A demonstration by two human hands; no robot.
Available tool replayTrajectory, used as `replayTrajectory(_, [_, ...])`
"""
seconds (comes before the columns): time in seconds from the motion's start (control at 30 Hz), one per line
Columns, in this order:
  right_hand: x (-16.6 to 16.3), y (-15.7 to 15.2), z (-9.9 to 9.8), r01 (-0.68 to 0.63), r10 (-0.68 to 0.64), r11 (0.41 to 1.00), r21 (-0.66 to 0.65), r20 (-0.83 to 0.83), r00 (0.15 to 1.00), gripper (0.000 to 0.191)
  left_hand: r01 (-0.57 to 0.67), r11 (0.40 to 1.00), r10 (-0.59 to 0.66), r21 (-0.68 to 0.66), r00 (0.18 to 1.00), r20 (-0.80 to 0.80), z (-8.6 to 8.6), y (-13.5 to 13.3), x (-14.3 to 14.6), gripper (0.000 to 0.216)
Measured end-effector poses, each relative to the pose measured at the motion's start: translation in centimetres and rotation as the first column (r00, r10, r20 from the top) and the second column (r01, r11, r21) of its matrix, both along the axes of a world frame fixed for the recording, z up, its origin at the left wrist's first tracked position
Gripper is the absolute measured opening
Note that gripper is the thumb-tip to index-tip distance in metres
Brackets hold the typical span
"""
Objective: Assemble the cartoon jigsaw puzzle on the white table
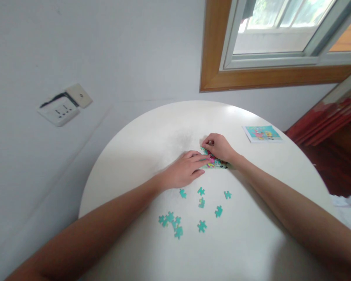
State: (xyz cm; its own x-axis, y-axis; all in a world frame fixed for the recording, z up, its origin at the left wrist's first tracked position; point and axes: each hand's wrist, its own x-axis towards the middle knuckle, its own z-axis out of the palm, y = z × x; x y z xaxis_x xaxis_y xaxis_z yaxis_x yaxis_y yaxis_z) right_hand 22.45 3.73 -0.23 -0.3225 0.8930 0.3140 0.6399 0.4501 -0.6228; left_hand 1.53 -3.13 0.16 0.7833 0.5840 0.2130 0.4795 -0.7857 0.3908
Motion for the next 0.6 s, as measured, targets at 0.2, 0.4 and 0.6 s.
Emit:
replayTrajectory(0.2, [-0.29, -0.13, -0.26, 0.023, -0.023, 0.999, 0.029, 0.003, 1.000, 0.009, 0.004, 1.000, -0.003, 0.026, 1.000, -0.012, -0.04, 0.08, 0.01, 0.043])
replayTrajectory(0.4, [-0.63, -0.24, -0.34, 0.067, -0.071, 0.996, 0.059, 0.062, 0.996, 0.014, 0.004, 1.000, -0.004, 0.017, 1.000, -0.016, 0.19, -0.04, 0.01, 0.041])
replayTrajectory(0.6, [-0.72, -0.35, -0.62, 0.085, -0.094, 0.993, 0.079, 0.114, 0.989, 0.016, 0.001, 1.000, 0.000, 0.018, 1.000, -0.017, 0.17, -0.04, -0.02, 0.042])
